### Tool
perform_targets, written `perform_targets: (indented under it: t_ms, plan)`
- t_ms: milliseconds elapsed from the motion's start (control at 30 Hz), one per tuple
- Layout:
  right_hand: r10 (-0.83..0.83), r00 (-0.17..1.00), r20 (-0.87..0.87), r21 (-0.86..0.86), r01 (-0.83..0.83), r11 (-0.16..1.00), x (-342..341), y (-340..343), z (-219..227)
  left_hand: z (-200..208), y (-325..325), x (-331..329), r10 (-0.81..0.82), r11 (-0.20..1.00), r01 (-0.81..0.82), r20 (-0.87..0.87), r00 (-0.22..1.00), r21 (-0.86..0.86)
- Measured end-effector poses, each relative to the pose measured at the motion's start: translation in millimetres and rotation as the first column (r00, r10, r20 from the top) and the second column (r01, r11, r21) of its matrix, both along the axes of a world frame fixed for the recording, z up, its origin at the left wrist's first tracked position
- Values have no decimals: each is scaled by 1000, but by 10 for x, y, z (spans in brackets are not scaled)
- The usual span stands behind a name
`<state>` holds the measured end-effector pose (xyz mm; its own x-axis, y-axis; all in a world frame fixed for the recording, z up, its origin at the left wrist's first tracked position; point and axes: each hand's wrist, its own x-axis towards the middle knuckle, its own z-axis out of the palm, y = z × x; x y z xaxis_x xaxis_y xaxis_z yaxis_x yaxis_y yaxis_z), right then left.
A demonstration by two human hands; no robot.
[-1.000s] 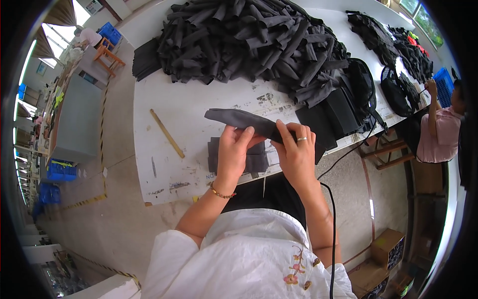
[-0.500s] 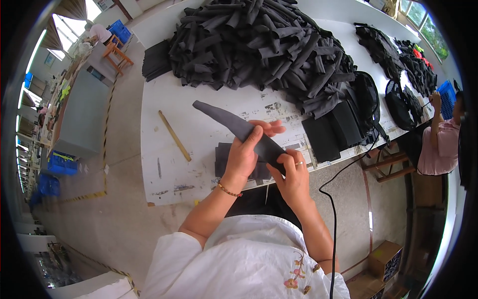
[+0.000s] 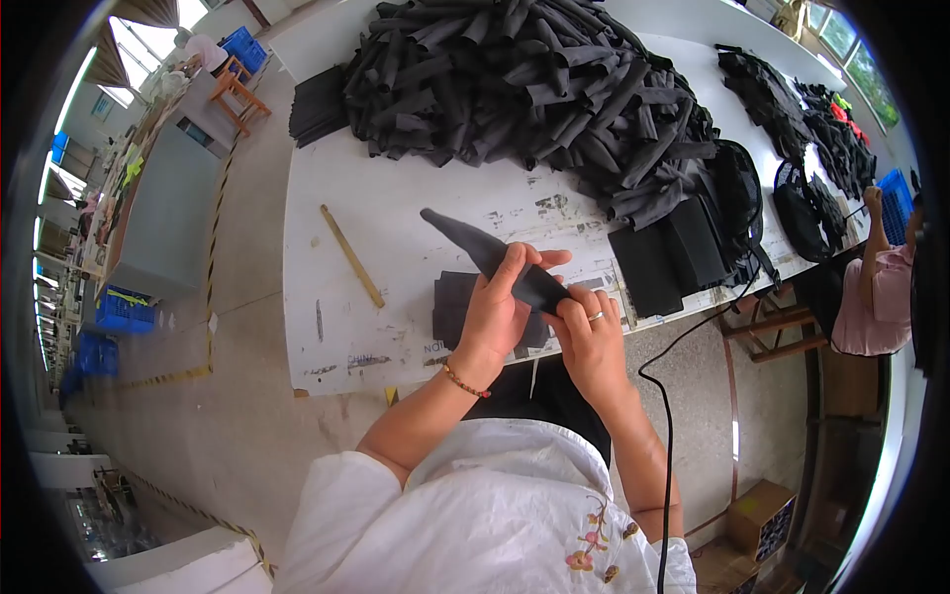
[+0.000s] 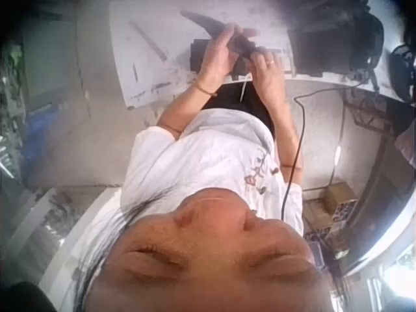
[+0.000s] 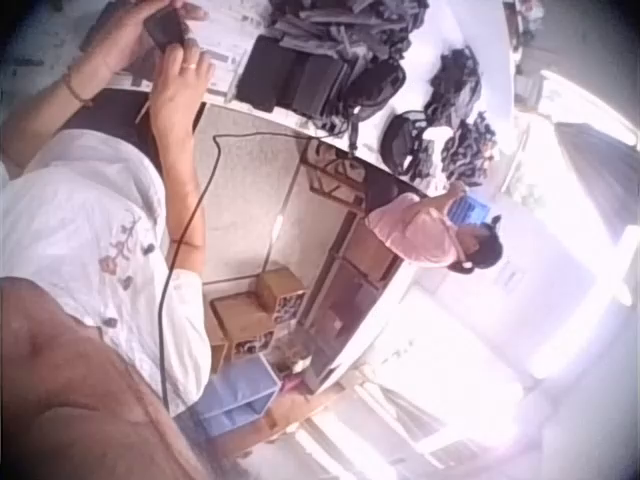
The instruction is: Manually peeling and separating layers from small grey foam strips at a production workstation.
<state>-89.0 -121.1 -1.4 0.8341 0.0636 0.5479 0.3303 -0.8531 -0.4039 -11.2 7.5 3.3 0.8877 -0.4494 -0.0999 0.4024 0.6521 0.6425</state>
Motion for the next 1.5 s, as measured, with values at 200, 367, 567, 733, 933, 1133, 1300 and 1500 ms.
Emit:
perform_targets:
  t_ms: [200,367,567,733,933,1133,1300,1500]
  plan:
    - [14,998,60,-35,-12,999,135,113,42,-2,31,-26,129,990,-128,28,991,-57]
    - [-57,997,-45,-83,54,995,26,158,209,-54,138,99,66,994,-75,-115,991,-78]
    - [-8,1000,22,-140,11,990,163,230,133,-93,-89,-149,36,968,-75,-163,986,-241]
    - [-3,996,-86,-8,2,1000,70,158,35,-77,50,37,100,993,-105,-87,991,-60]
    - [139,988,-73,151,-127,980,114,89,-93,-108,-31,-55,102,988,-106,-44,994,-113]
    - [100,988,-121,211,-73,975,162,197,-90,-264,-91,-118,28,986,-51,-139,990,-160]
    - [124,981,-151,173,-97,980,81,83,-9,-245,-61,-75,-10,999,3,-128,992,-51]
    - [166,979,-122,176,-144,974,-3,-115,63,70,54,157,142,986,-149,-90,986,-70]
